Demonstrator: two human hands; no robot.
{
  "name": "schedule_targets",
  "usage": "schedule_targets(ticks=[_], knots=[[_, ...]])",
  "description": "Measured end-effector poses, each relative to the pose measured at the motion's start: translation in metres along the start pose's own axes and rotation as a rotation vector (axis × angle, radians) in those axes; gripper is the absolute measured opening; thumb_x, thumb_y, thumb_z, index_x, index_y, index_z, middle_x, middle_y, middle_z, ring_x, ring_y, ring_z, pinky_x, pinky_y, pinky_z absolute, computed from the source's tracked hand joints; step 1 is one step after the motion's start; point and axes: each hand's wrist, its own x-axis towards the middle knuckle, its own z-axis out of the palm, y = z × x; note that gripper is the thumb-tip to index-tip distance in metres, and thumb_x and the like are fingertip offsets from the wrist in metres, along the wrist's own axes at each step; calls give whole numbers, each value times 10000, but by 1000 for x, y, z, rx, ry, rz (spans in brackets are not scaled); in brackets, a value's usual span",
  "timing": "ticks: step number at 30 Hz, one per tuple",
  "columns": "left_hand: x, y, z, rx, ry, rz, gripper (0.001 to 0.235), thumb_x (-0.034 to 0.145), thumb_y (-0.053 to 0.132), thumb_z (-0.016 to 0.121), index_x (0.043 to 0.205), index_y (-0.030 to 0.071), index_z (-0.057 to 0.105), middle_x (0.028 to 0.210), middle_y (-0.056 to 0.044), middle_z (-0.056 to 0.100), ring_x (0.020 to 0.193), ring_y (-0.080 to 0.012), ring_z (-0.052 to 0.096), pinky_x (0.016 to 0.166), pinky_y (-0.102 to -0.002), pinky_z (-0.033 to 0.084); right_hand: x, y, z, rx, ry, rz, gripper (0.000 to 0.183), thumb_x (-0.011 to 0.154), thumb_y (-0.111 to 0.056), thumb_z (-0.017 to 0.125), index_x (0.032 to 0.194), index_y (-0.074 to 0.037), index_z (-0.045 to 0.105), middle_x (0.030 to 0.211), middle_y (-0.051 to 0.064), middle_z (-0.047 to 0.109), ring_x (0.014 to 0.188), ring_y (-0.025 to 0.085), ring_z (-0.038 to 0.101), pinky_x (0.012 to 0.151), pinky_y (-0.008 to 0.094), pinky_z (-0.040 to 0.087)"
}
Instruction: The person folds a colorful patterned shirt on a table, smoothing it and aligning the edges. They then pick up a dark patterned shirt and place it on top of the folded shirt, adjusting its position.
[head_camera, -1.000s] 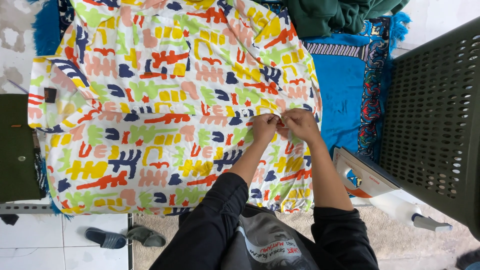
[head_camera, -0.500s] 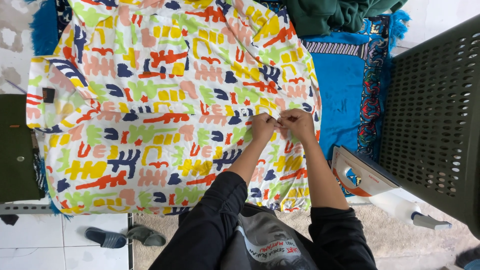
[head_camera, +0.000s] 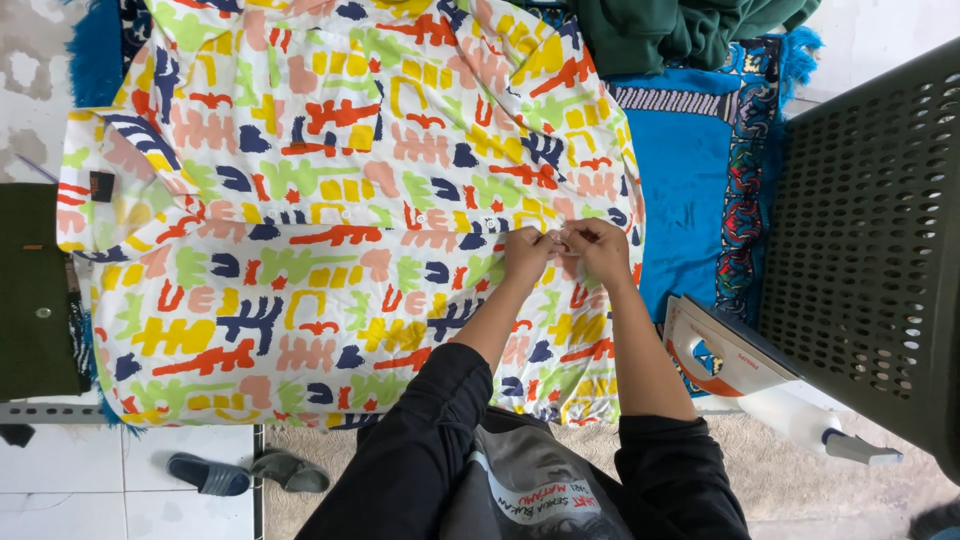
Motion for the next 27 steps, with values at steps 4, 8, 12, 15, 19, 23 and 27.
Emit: schedule_targets(ticks=[4, 8, 12, 15, 19, 23, 27], knots=[[-7, 11, 2, 160, 4, 67, 223, 950, 91, 680, 845, -106, 680, 774, -253, 716, 735, -276, 748, 660, -290, 626, 6, -5, 3, 72, 40, 244, 107, 827, -224, 801, 931, -204, 811, 819, -2, 714, 769, 108, 624, 729, 299, 519], [-23, 28, -8, 184, -63, -78, 417, 816, 204, 798, 990, -153, 672, 715, -268, 696, 657, -318, 745, 587, -312, 635, 8, 14, -11, -299, 383, -98, 92, 930, -132, 711, 1015, -121, 748, 981, 91, 678, 971, 329, 650, 848, 439, 521], [-50, 38, -50, 520, -94, 68, 440, 854, 388, 787, 1111, 32, 753, 568, -61, 687, 572, -199, 743, 551, -256, 591, -5, 22, -22, -587, 447, -8, 424, 852, -315, 824, 1156, -94, 628, 1101, 120, 577, 1039, 377, 597, 843, 527, 492], [-86, 71, -96, 974, 227, 685, 289, 895, 299, 737, 1108, 106, 767, 827, -73, 741, 788, -263, 744, 659, -398, 588, -6, 38, -25, -663, 345, 69, 517, 836, -440, 845, 1150, -95, 623, 1128, 116, 575, 1072, 381, 595, 867, 535, 481], [-102, 76, -183, 1317, 439, 1011, 489, 918, 353, 667, 1338, 103, 658, 1369, -159, 572, 1316, -360, 491, 1082, -520, 354, -2, 52, -37, -546, 385, 79, 134, 968, -175, 739, 1060, -99, 678, 1016, 102, 620, 969, 354, 640, 816, 510, 508], [-116, 71, -245, 1540, 589, 791, 749, 901, 552, 645, 1513, 127, 567, 1577, -263, 446, 1469, -474, 367, 1151, -674, 234, 6, 34, -55, -266, 517, 73, 87, 1054, -50, 601, 1127, -88, 629, 985, 120, 663, 923, 357, 684, 767, 516, 546], [-125, 57, -281, 1604, 640, 776, 763, 934, 606, 552, 1558, 169, 520, 1610, -250, 422, 1503, -457, 331, 1144, -702, 199, 14, 50, -49, -358, 679, -112, 257, 959, 12, 684, 1200, -33, 609, 1043, 170, 570, 961, 428, 610, 800, 496, 524]])
